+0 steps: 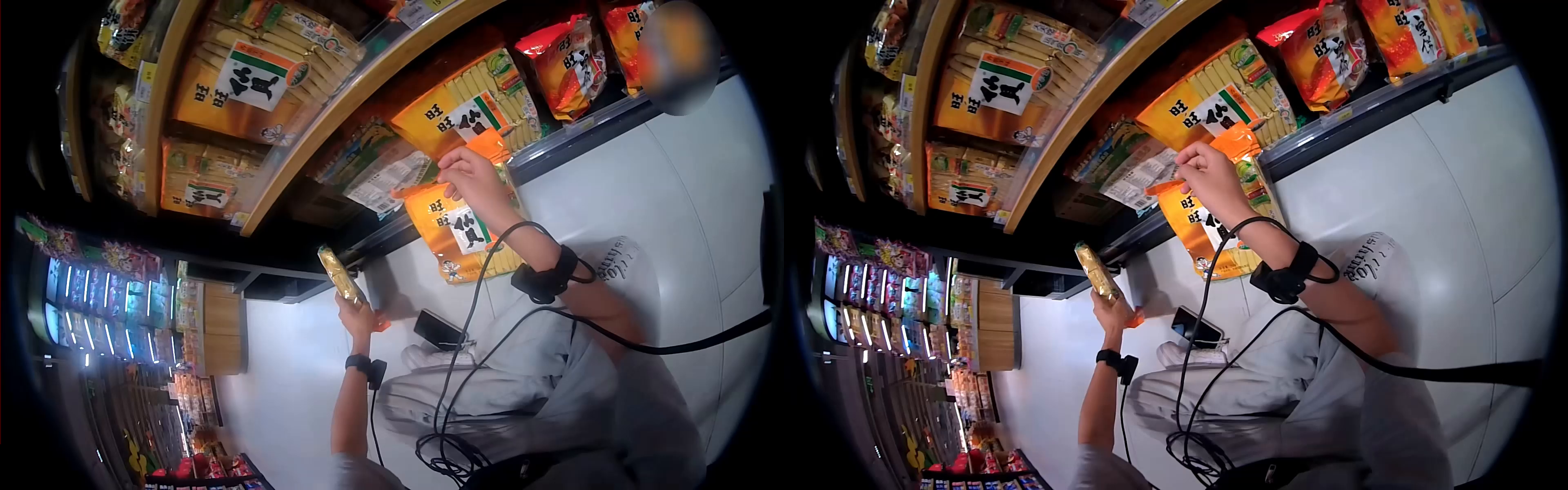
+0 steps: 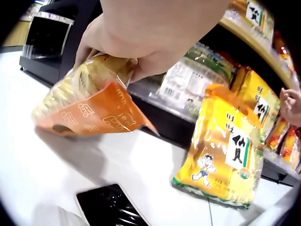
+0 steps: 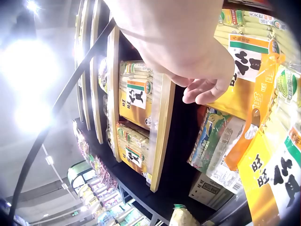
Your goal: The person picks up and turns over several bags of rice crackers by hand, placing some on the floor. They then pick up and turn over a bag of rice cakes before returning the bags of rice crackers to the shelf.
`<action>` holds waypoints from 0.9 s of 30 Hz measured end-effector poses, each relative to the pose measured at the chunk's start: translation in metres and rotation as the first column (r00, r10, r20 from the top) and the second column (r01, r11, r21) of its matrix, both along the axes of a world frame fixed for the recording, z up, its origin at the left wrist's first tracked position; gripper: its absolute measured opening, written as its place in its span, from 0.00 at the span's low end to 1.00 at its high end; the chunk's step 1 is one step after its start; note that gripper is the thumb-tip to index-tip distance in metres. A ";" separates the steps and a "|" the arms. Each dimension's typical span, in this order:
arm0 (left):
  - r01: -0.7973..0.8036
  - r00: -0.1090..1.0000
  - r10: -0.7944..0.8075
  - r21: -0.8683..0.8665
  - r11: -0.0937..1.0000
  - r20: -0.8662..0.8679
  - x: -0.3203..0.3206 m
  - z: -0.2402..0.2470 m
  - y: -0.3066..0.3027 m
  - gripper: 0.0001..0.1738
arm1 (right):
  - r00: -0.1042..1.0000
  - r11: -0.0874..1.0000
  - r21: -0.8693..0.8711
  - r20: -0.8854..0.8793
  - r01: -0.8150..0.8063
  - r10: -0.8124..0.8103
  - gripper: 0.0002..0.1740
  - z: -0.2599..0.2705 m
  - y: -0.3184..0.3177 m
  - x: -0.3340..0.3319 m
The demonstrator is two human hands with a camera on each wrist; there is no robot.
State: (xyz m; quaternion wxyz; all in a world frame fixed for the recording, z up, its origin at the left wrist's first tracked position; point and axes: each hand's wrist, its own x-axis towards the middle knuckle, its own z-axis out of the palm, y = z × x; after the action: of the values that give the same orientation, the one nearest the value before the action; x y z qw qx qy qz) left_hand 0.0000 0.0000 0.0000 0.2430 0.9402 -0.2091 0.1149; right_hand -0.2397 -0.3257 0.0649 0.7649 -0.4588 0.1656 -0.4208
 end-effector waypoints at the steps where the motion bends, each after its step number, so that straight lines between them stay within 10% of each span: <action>1: 0.014 1.000 -0.014 -0.050 0.999 -0.003 0.018 0.015 0.013 0.33 | 1.000 1.000 0.005 0.011 0.002 -0.002 0.07 -0.002 0.000 0.005; 7: 0.120 0.977 -0.174 -0.361 0.925 -0.121 0.002 0.133 0.069 0.38 | 0.999 0.999 -0.031 -0.027 -0.042 0.041 0.09 0.011 0.012 -0.021; 9: 0.375 0.916 -0.402 -0.343 0.861 -0.007 -0.026 0.165 0.071 0.35 | 0.997 0.997 -0.060 -0.071 -0.041 0.036 0.10 0.011 0.012 -0.025; 13: 0.353 0.896 -0.391 0.196 0.915 0.210 -0.113 0.231 0.037 0.35 | 0.983 0.978 -0.151 0.094 -0.141 0.156 0.25 0.018 0.014 -0.031; 16: 0.265 0.632 -0.551 0.515 0.815 0.546 -0.134 0.244 0.015 0.38 | 0.990 0.912 -0.400 0.060 -0.090 0.124 0.39 0.050 0.034 -0.046; 19: 0.290 0.509 -0.664 0.617 0.731 0.548 -0.145 0.238 -0.019 0.38 | 0.991 0.513 -0.855 0.012 0.078 -0.131 0.46 0.074 0.062 -0.055; 21: 0.367 0.505 -0.724 0.642 0.673 0.470 -0.164 0.235 -0.044 0.36 | 0.961 0.318 -0.911 -0.278 -0.263 -0.002 0.45 0.079 0.075 -0.064; 27: 0.426 0.470 -0.790 0.683 0.593 0.393 -0.170 0.216 -0.099 0.41 | 0.814 0.329 -0.794 -0.569 -0.511 -0.111 0.38 0.078 0.063 -0.080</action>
State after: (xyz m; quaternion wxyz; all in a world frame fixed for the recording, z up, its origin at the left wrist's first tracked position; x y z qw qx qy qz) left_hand -0.1704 -0.0986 0.2165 -0.0734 0.7129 -0.6365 0.2850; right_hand -0.3199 -0.2630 0.1427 0.3372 -0.9211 0.0404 -0.1904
